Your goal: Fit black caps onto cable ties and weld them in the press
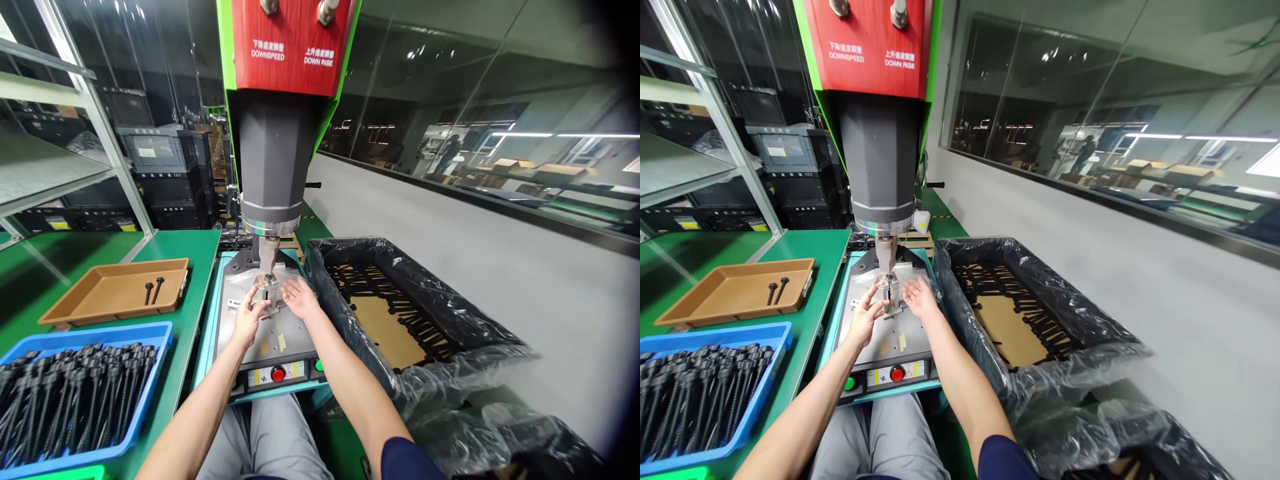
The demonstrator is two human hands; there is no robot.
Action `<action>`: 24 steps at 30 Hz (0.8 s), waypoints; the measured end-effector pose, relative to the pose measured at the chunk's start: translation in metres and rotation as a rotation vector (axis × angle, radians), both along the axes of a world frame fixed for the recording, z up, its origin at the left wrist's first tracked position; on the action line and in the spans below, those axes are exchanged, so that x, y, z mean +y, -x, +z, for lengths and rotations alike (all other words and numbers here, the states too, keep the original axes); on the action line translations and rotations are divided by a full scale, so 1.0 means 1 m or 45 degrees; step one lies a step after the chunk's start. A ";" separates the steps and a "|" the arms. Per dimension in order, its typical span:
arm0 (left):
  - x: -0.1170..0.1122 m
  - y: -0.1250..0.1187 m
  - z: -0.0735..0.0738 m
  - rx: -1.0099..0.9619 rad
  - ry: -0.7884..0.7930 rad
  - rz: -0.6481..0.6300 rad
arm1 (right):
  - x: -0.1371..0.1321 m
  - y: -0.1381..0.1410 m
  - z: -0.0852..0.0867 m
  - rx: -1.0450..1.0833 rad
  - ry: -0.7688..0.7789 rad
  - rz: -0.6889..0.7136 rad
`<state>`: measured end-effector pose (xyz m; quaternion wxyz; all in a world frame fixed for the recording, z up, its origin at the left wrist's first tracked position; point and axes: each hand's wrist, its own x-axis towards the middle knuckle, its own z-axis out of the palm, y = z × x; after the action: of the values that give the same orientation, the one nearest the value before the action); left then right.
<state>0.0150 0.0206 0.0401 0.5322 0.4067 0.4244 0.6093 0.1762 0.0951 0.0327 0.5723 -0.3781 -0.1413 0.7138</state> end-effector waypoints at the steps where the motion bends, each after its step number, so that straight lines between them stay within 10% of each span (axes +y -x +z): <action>1: 0.000 0.000 0.000 0.002 -0.004 0.003 | 0.006 0.000 0.002 0.002 0.028 -0.042; 9: 0.003 0.000 0.001 0.046 -0.031 -0.019 | 0.025 0.005 0.002 -0.040 0.062 -0.104; 24: -0.034 0.006 -0.010 -0.035 0.045 -0.164 | -0.030 0.000 -0.008 0.219 0.181 -0.011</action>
<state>0.0090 -0.0134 0.0304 0.5832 0.4151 0.4007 0.5718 0.1767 0.0652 0.0250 0.5570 -0.3558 -0.0390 0.7494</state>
